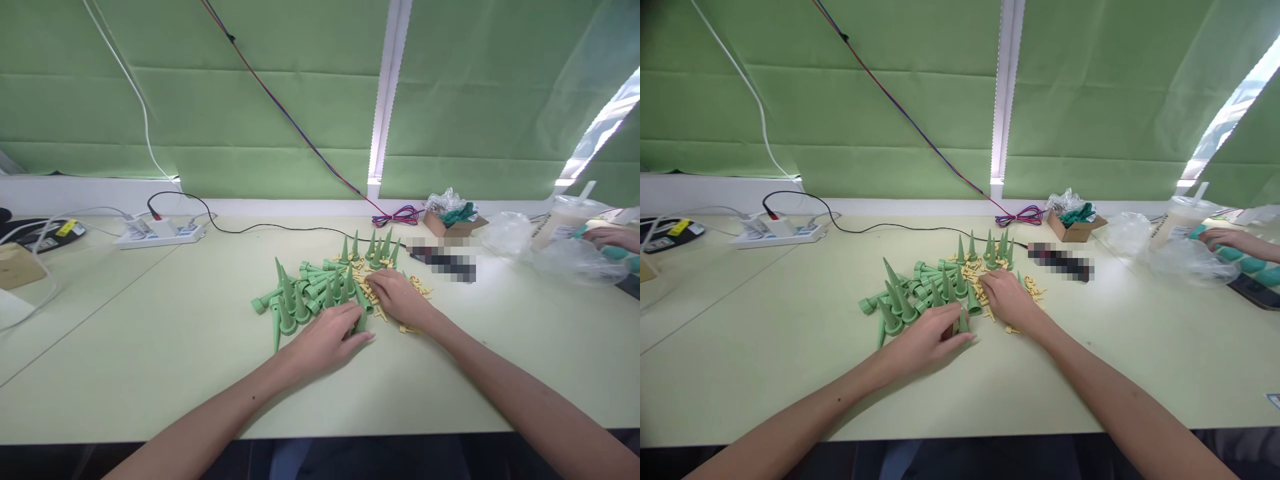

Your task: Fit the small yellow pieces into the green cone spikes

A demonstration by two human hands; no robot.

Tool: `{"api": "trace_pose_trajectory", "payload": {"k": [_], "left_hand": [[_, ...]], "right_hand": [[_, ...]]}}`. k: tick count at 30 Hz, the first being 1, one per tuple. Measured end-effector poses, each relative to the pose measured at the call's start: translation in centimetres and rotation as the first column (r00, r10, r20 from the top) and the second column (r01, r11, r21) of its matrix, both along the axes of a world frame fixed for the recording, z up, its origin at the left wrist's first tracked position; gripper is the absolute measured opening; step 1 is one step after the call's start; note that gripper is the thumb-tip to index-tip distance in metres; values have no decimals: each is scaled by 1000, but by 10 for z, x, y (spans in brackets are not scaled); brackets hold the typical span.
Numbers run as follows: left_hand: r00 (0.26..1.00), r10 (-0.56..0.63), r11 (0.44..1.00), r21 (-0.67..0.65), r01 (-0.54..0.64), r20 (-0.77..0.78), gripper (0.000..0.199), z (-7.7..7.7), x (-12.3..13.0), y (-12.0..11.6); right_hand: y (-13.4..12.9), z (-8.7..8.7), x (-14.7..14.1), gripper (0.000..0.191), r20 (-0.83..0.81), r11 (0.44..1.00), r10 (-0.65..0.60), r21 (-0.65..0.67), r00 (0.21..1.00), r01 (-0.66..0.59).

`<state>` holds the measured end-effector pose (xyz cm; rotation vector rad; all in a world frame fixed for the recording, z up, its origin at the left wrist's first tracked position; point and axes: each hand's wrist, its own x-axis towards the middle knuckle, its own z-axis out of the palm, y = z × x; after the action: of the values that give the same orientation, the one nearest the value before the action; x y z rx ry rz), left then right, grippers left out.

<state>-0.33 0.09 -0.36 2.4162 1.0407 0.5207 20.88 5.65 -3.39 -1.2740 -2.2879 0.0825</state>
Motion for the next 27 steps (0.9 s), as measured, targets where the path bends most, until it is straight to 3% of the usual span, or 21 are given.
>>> {"api": "trace_pose_trajectory", "payload": {"k": [9, 27], "left_hand": [[999, -19, 998, -53, 21, 35, 18, 0, 1, 0], [998, 12, 997, 71, -8, -59, 33, 1, 2, -2]], "right_hand": [[2, -3, 3, 32, -6, 998, 1, -61, 1000, -1], [6, -5, 5, 26, -7, 998, -3, -70, 1000, 3]]}}
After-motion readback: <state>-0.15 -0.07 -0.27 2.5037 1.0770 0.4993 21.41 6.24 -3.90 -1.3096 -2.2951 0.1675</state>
